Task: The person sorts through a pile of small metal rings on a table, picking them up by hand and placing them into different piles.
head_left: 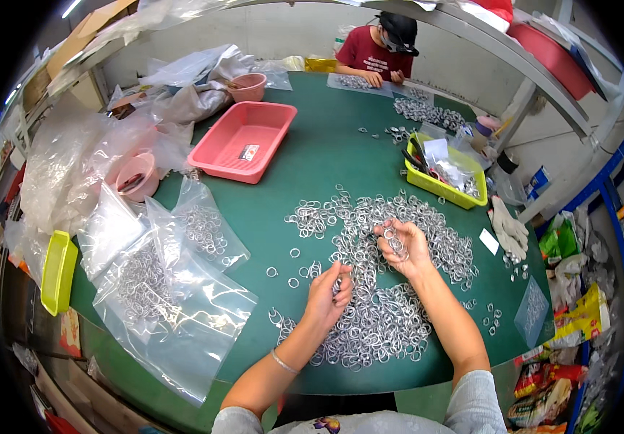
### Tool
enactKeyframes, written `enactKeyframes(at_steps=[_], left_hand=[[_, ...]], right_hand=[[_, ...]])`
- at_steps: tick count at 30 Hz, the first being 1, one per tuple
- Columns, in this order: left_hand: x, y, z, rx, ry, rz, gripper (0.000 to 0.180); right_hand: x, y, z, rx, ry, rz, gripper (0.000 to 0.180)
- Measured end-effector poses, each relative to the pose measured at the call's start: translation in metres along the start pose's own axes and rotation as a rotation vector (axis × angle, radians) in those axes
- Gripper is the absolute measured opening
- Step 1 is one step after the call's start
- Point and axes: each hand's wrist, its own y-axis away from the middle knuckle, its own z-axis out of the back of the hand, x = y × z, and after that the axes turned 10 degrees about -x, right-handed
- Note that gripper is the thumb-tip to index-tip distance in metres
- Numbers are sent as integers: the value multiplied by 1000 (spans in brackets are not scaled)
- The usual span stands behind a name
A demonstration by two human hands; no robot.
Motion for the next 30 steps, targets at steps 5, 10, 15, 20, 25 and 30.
enactKeyframes(at_steps=[5, 10, 15, 20, 25, 30], left_hand=[[-14, -3, 21, -32, -244, -228, 27], [-5, 0, 14, -102, -684, -468, 29], [1, 1, 17, -78, -757, -510, 27], [2, -5, 19, -119, -709, -514, 28], [-1, -5, 18, -143, -689, -469, 27], [-6, -4, 18, -158, -455, -357, 33]], right_hand=[[-7, -61, -20, -152, 736, 178, 20], [-37, -102, -26, -9, 1940, 1147, 17], [-47, -106, -31, -85, 2072, 1007, 11], [-9, -79, -38, 43, 934, 52, 13], [-12, -67, -34, 92, 501, -149, 14], [-23, -45, -39, 93, 729, -58, 13]])
